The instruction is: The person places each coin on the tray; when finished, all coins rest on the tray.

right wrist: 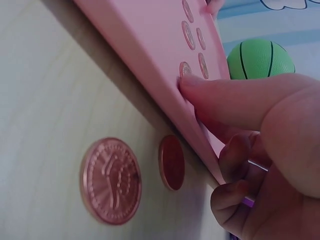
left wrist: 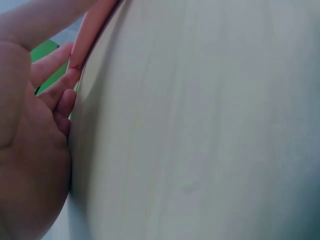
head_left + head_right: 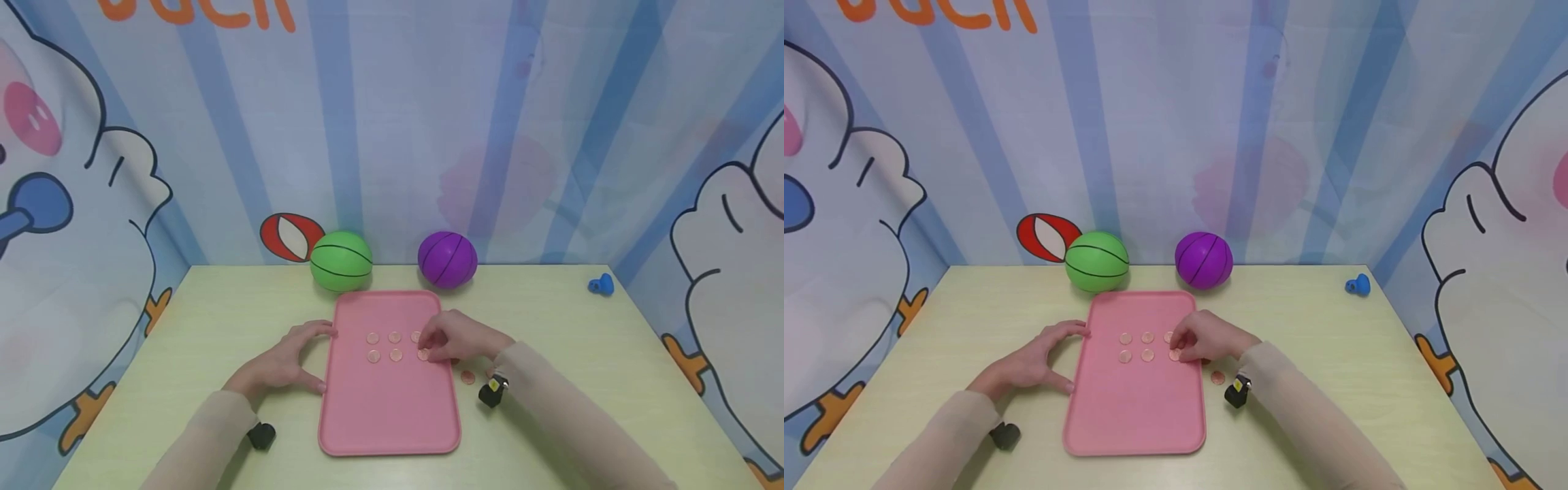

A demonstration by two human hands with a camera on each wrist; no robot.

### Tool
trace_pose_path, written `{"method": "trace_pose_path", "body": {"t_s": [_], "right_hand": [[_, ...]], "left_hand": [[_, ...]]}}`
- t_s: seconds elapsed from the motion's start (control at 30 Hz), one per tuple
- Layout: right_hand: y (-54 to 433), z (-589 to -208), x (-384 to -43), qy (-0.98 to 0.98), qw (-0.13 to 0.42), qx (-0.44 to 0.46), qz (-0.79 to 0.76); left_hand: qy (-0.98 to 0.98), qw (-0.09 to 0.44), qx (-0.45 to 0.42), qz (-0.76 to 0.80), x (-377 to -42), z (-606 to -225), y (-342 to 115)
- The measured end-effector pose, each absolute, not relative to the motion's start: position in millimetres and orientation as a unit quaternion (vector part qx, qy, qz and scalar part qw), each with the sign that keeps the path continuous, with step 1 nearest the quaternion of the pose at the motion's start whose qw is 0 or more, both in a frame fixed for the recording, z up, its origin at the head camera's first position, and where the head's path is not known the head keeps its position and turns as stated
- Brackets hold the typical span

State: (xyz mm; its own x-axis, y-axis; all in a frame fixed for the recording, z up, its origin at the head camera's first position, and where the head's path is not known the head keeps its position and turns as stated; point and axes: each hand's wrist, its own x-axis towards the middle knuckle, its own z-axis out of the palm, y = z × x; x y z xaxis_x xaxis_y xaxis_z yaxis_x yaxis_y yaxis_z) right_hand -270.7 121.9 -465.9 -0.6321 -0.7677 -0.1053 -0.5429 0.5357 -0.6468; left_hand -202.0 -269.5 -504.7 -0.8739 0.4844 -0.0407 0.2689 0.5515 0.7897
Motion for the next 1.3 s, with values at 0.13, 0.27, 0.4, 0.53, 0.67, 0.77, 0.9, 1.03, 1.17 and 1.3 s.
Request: {"method": "trace_pose_path", "body": {"t_s": [0.13, 0.27, 0.4, 0.53, 0.67, 0.77, 0.9, 1.03, 1.17, 1.3], "right_hand": [[121, -466, -270, 0.856, 0.185, -0.387, -0.288], [119, -467, -270, 0.857, 0.175, -0.393, -0.283], [117, -468, -270, 0.859, 0.164, -0.398, -0.277], [116, -471, -271, 0.861, 0.155, -0.401, -0.272], [115, -472, -271, 0.864, 0.15, -0.398, -0.27], [115, -471, -270, 0.865, 0.151, -0.396, -0.27], [113, -471, -269, 0.867, 0.156, -0.387, -0.273], [112, -472, -269, 0.866, 0.157, -0.385, -0.277], [116, -473, -272, 0.859, 0.172, -0.376, -0.301], [124, -470, -273, 0.85, 0.199, -0.355, -0.336]], "left_hand": [[0.872, 0.129, 0.216, 0.42, -202, -504, -269], [0.871, 0.132, 0.214, 0.422, -202, -503, -269], [0.87, 0.132, 0.212, 0.425, -202, -503, -269], [0.871, 0.133, 0.21, 0.425, -202, -503, -269], [0.87, 0.133, 0.21, 0.426, -202, -504, -269], [0.869, 0.133, 0.211, 0.427, -202, -503, -268], [0.869, 0.133, 0.213, 0.426, -201, -503, -268], [0.868, 0.133, 0.214, 0.427, -201, -503, -268], [0.868, 0.132, 0.215, 0.427, -202, -504, -268], [0.869, 0.129, 0.219, 0.424, -202, -504, -269]]}}
